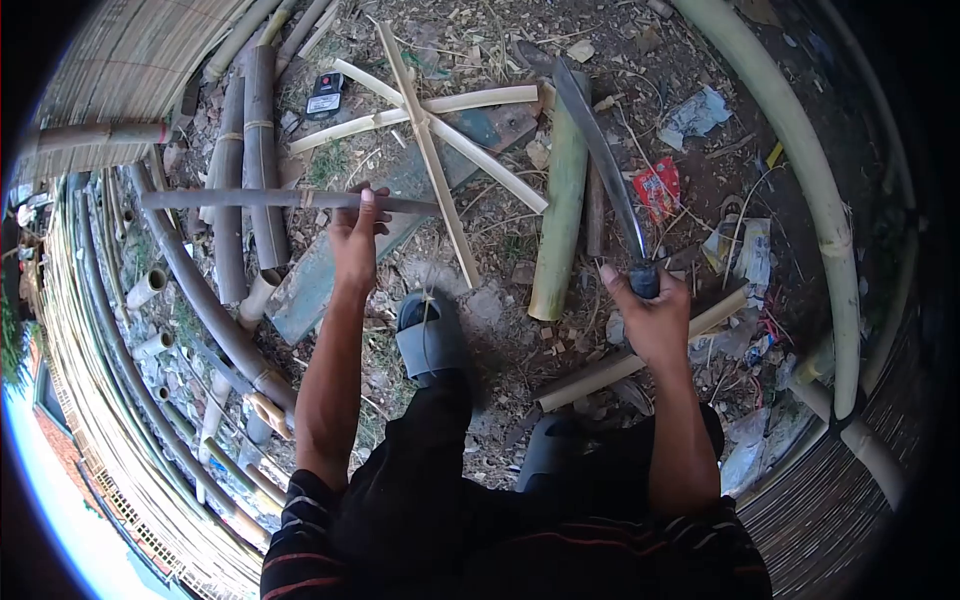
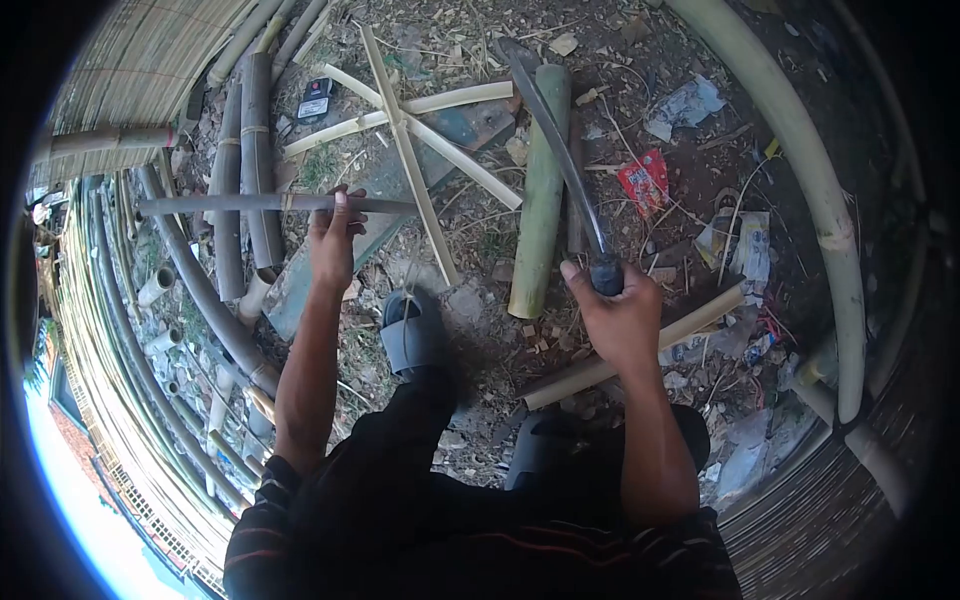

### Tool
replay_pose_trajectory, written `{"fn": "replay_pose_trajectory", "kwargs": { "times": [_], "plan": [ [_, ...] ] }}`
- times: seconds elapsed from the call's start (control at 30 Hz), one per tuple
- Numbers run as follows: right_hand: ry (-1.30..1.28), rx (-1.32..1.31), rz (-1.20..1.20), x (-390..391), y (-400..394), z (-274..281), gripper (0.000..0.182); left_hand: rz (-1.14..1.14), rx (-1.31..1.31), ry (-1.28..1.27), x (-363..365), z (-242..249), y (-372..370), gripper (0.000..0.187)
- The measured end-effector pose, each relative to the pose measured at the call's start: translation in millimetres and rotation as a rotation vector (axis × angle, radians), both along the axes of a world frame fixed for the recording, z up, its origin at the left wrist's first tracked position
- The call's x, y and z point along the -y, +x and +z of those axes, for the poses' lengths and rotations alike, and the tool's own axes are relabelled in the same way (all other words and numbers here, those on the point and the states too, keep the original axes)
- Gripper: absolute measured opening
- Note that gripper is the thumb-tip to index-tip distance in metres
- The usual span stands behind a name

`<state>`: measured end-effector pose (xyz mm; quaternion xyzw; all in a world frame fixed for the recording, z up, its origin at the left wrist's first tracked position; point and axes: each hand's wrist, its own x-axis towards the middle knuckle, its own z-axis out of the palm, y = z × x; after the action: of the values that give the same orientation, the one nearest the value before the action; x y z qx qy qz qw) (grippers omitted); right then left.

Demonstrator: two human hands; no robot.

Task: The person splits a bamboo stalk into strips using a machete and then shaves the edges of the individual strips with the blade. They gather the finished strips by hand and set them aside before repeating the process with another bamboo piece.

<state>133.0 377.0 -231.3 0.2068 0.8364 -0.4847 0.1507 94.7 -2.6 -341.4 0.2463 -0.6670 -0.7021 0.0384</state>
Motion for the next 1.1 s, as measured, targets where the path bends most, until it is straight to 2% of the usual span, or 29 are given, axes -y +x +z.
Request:
{"fn": "replay_pose_trajectory", "kwargs": {
  "times": [0.03, 0.07, 0.13, 0.2, 0.23, 0.27, 0.3, 0.33, 0.43, 0.5, 0.53, 0.6, 0.63, 0.67, 0.73, 0.77, 0.8, 0.87, 0.93, 1.0, 1.07, 1.1],
  "plan": [
    [-0.035, -0.030, -0.006, 0.5, 1.9, -0.5, 0.029, 0.007, 0.061, -0.204, 11.2, -15.1, -13.3, 0.033],
    [-0.030, -0.026, 0.000, 1.1, 2.7, 0.4, 0.029, 0.140, -0.039, -0.308, 0.6, -14.1, -25.5, 0.035],
    [-0.004, -0.026, 0.007, 2.4, 2.6, 4.3, 0.028, 0.172, 0.163, -0.427, -14.0, 10.6, -43.1, 0.041],
    [-0.020, -0.032, -0.001, 4.4, 3.0, 10.3, 0.029, 0.158, 0.212, -0.472, -28.2, -2.3, -49.9, 0.045],
    [-0.039, -0.035, -0.017, 6.2, 3.6, 13.3, 0.029, 0.150, 0.254, -0.406, -38.5, -13.1, -51.1, 0.049],
    [-0.037, -0.034, -0.018, 8.6, 4.6, 16.6, 0.029, 0.175, 0.371, -0.454, -49.6, -32.5, -54.0, 0.057],
    [-0.093, -0.044, -0.056, 11.1, 4.9, 20.6, 0.029, 0.066, 0.429, -0.421, -57.7, -48.5, -48.8, 0.069],
    [-0.149, -0.056, -0.094, 13.3, 5.2, 24.6, 0.029, 0.082, 0.451, -0.385, -78.1, -38.6, -44.2, 0.076],
    [-0.198, -0.076, -0.144, 19.8, 6.9, 35.1, 0.029, 0.100, 0.354, -0.261, -100.4, -71.4, -46.2, 0.082],
    [-0.171, -0.054, -0.133, 18.3, 9.9, 42.0, 0.029, 0.111, 0.431, -0.513, -104.6, -73.1, -56.5, 0.077],
    [-0.144, -0.027, -0.128, 17.4, 11.8, 44.5, 0.028, 0.112, 0.425, -0.515, -111.0, -69.2, -60.2, 0.077],
    [-0.163, -0.054, -0.138, 15.2, 16.0, 46.7, 0.028, 0.195, 0.465, -0.542, -125.1, -55.3, -68.9, 0.104],
    [-0.178, -0.072, -0.143, 13.9, 19.6, 46.8, 0.028, 0.129, 0.567, -0.496, -127.5, -43.8, -74.8, 0.118],
    [-0.178, -0.071, -0.146, 11.7, 23.7, 46.4, 0.028, 0.126, 0.567, -0.497, -127.2, -44.6, -77.1, 0.118],
    [-0.092, -0.067, -0.148, 4.1, 32.0, 46.3, 0.028, 0.212, 0.554, -0.441, -129.2, -54.9, -84.3, 0.098],
    [-0.091, -0.069, -0.153, 1.1, 35.6, 47.9, 0.028, 0.202, 0.490, -0.375, -117.5, -87.1, -87.7, 0.070],
    [-0.091, -0.064, -0.174, -1.2, 38.6, 49.9, 0.028, 0.196, 0.484, -0.378, -115.5, -80.0, -88.1, 0.070],
    [-0.096, -0.060, -0.200, -5.4, 44.9, 53.7, 0.027, 0.243, 0.399, -0.070, -113.2, -66.6, -87.1, 0.048],
    [-0.128, -0.097, -0.211, -10.1, 49.4, 57.4, 0.027, 0.293, 0.419, -0.096, -122.6, -46.8, -95.6, 0.052],
    [-0.090, -0.087, -0.208, -14.9, 52.4, 62.3, 0.027, 0.371, 0.383, 0.143, -130.8, -23.1, -107.0, 0.057],
    [-0.046, -0.091, -0.208, -21.3, 50.5, 63.5, 0.027, 0.376, 0.407, 0.135, -139.4, -29.0, -143.0, 0.063],
    [-0.007, -0.107, -0.201, -24.3, 50.4, 61.5, 0.027, 0.571, 0.496, 0.222, -149.6, -16.3, -160.8, 0.077]
  ]
}}
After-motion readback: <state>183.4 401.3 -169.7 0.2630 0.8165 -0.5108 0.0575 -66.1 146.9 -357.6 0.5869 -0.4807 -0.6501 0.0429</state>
